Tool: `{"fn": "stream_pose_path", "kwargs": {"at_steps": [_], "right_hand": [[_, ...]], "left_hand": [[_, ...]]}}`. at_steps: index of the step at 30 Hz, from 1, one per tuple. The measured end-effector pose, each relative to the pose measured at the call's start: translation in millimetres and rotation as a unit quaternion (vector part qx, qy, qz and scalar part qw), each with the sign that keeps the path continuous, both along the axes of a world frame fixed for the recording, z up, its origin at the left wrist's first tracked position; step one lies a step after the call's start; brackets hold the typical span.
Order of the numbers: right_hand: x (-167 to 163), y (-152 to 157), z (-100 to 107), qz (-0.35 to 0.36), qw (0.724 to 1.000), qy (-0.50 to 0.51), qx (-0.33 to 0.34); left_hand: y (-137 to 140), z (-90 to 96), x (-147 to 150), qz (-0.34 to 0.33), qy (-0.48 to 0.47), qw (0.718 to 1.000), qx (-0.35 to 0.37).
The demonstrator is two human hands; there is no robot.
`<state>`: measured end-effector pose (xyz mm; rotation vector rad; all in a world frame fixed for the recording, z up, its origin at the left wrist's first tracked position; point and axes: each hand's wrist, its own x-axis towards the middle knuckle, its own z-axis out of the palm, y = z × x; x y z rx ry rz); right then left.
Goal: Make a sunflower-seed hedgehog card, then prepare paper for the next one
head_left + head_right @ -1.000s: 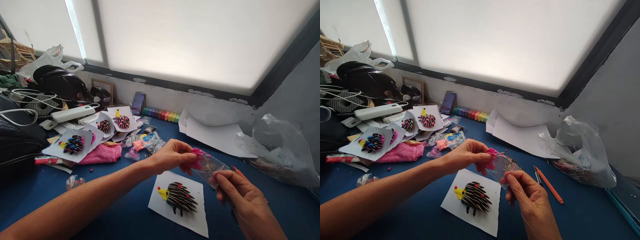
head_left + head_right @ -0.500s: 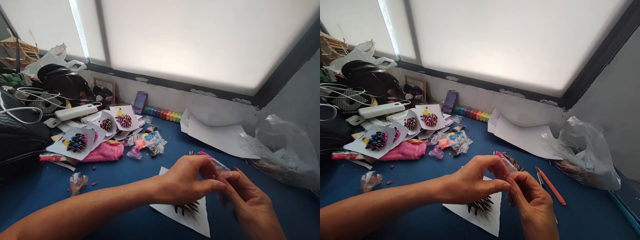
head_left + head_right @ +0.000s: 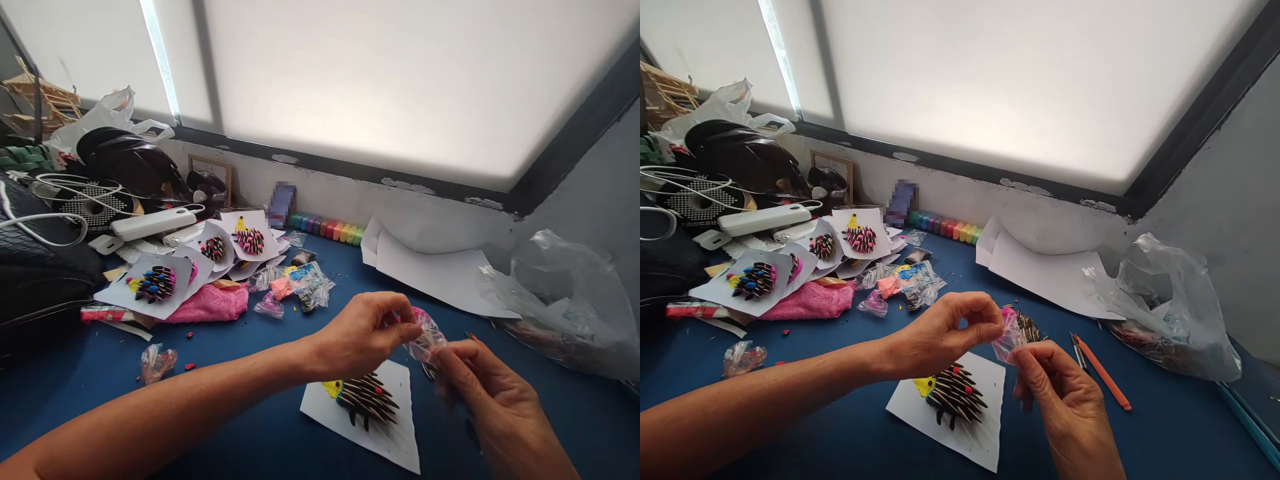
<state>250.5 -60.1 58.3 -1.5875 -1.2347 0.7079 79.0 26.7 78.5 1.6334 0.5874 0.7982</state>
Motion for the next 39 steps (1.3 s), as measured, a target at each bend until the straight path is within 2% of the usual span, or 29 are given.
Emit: {"fn": "stream_pose_path", "kwargs": {"at_steps": [3,6,9,12,15,18,20,24,28,32,35,39], "right_hand": [[-3.9,-1.5,5.2,-0.006,1.0,-0.022,-0.001],[-13.9,-5.1,9.7,-0.038,0.999,-0.024,-0.007],[-20.0,-7.2,11.2,-0.059,0.998,-0.021,-0.023],[-16.0,-5.7,7.8,-0.021,0.999,-0.014,-0.027],[-7.9,-2.8,0.0,0.004,1.0,-0.002,-0.018],[-3.7,-0.8,-9.1,-0.001,1.0,0.005,0.011],[-3.9,0.1,-13.4,-0.012,0.999,0.011,0.038],[-6.5,0.5,-13.9,-0.035,0.996,0.002,0.081],[-5.0,-2.2,-11.0,-0.071,0.987,-0.054,0.132],[-0.9,-5.1,-12.6,-0.086,0.986,-0.095,0.102],[0.2,-4.7,-13.8,-0.086,0.99,-0.083,0.081],[-4.7,-2.9,-8.6,-0.101,0.991,-0.052,0.071]], "left_hand": [[-1.5,-1.5,3.0,-0.017,-0.043,0.994,-0.096],[-4.8,-1.8,5.3,-0.057,-0.109,0.976,-0.179],[-7.1,-2.0,5.9,-0.091,-0.143,0.961,-0.219],[-7.9,-4.9,6.5,-0.108,-0.134,0.961,-0.216],[-9.3,-9.9,7.1,-0.079,-0.102,0.983,-0.127],[-11.3,-13.7,6.8,-0.002,-0.041,0.998,0.043],[-11.6,-14.9,6.4,0.02,-0.02,0.993,0.117],[-8.9,-16.4,5.8,0.026,0.008,0.981,0.191],[-8.6,-19.9,5.9,0.042,0.052,0.958,0.278],[-12.8,-25.0,8.6,0.051,0.042,0.926,0.372],[-15.4,-27.1,10.4,0.051,0.02,0.917,0.395],[-15.1,-24.1,7.7,0.046,-0.024,0.948,0.315]]}}
